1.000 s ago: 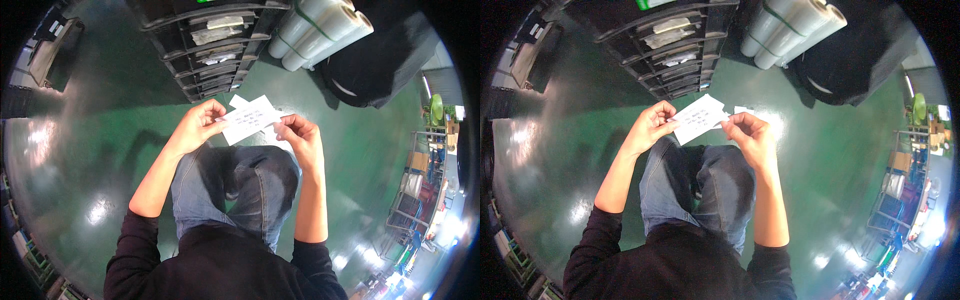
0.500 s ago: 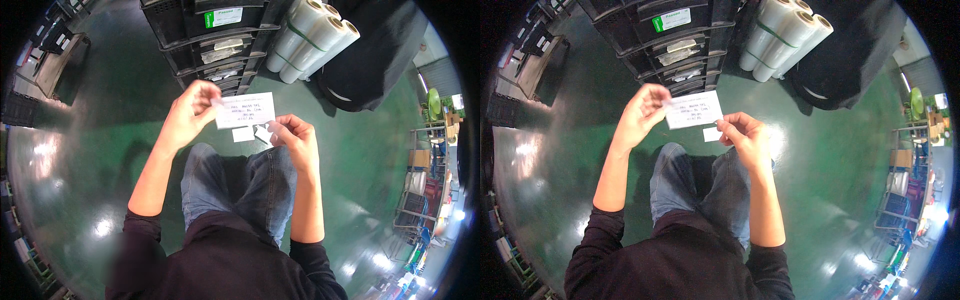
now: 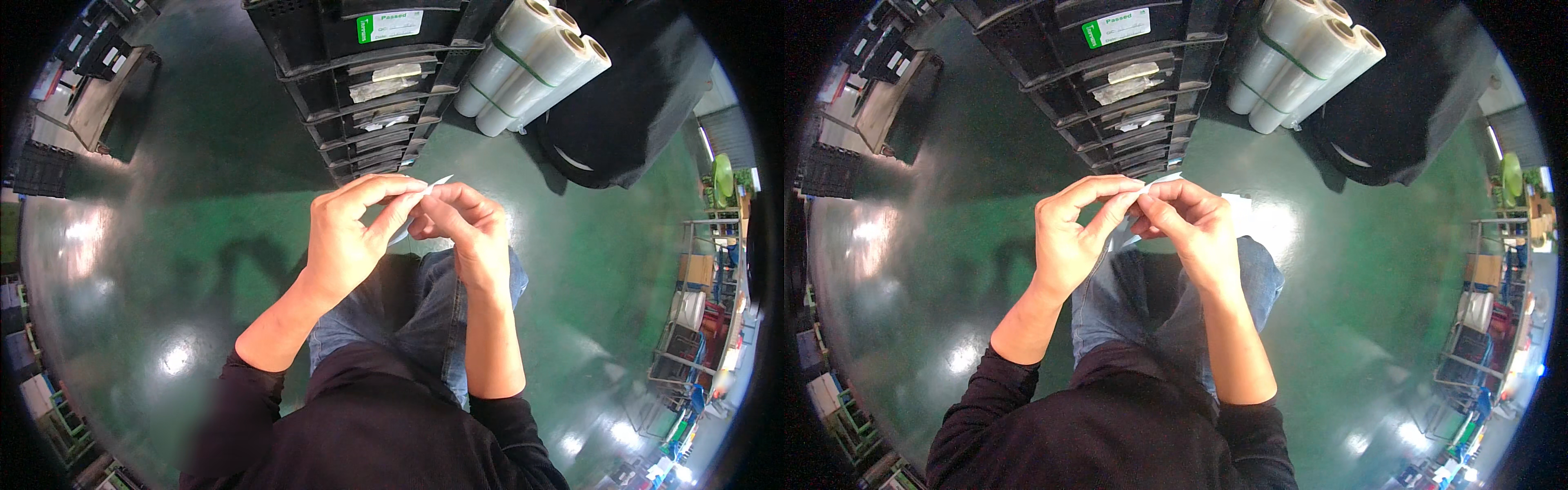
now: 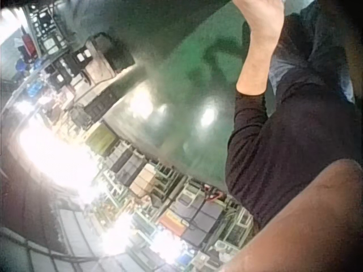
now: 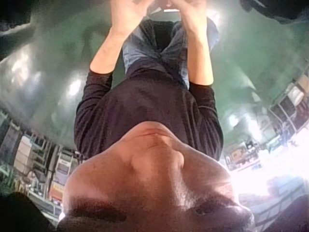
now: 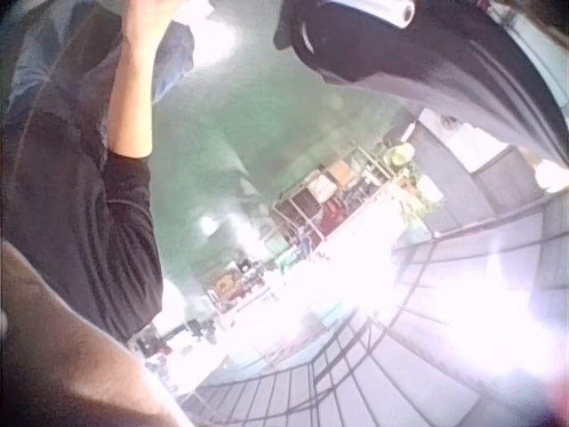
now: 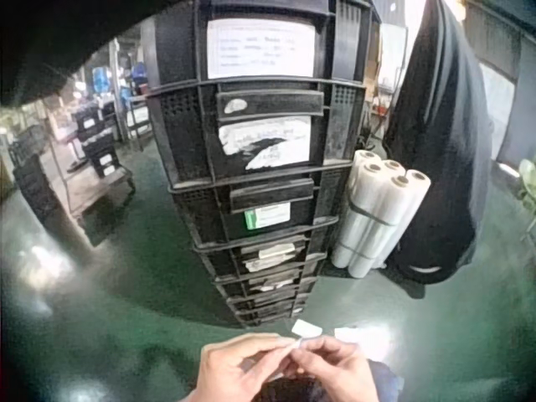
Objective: The person sits on the floor and applies printed labels to the front of stacked black plastic bins. They peel the backing from each label and smooth it onto the bin surface. After labeling several bins, the person stands, moves a cardboard box, and walks to a refrigerator to place a small item inside.
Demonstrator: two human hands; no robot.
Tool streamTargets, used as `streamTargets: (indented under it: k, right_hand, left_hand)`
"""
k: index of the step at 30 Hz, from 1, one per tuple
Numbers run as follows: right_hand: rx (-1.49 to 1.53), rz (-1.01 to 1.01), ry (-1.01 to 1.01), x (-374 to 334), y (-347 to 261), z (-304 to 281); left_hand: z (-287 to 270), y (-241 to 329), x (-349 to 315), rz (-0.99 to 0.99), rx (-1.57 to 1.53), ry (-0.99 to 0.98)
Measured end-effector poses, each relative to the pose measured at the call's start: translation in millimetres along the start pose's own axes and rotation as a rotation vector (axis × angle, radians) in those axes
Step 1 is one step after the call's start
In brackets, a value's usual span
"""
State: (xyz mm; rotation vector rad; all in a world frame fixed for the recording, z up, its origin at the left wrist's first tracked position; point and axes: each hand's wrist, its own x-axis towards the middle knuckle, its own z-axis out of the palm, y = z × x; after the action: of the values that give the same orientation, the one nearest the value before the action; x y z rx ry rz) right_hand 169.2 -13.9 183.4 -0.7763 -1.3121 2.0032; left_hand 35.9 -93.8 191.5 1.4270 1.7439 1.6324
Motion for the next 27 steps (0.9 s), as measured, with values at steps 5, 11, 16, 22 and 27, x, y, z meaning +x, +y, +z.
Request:
streamTargets:
  k: [5,11,16,22,27]
  right_hand:
    - [0.009,-0.025,-0.002,3.5,2.5,-4.2]
    - [-0.025,-0.074,0.009,4.2,2.7,-2.6]
    - [-0.028,-0.077,0.013,5.7,1.7,-1.8]
    - [-0.060,-0.078,0.017,7.2,1.1,-1.3]
    - [-0.092,-0.060,0.015,8.7,-0.6,-1.0]
  left_hand:
    - [1.0,-1.4,1.3,-0.148,-0.160,-0.049]
    - [3.2,-4.8,5.1,-0.156,-0.162,-0.048]
    - [4.9,-9.2,7.5,-0.111,-0.149,-0.021]
    - [2.9,-10.4,7.4,-0.136,-0.158,-0.047]
    - [3.4,-13.4,9.8,-0.093,-0.131,-0.020]
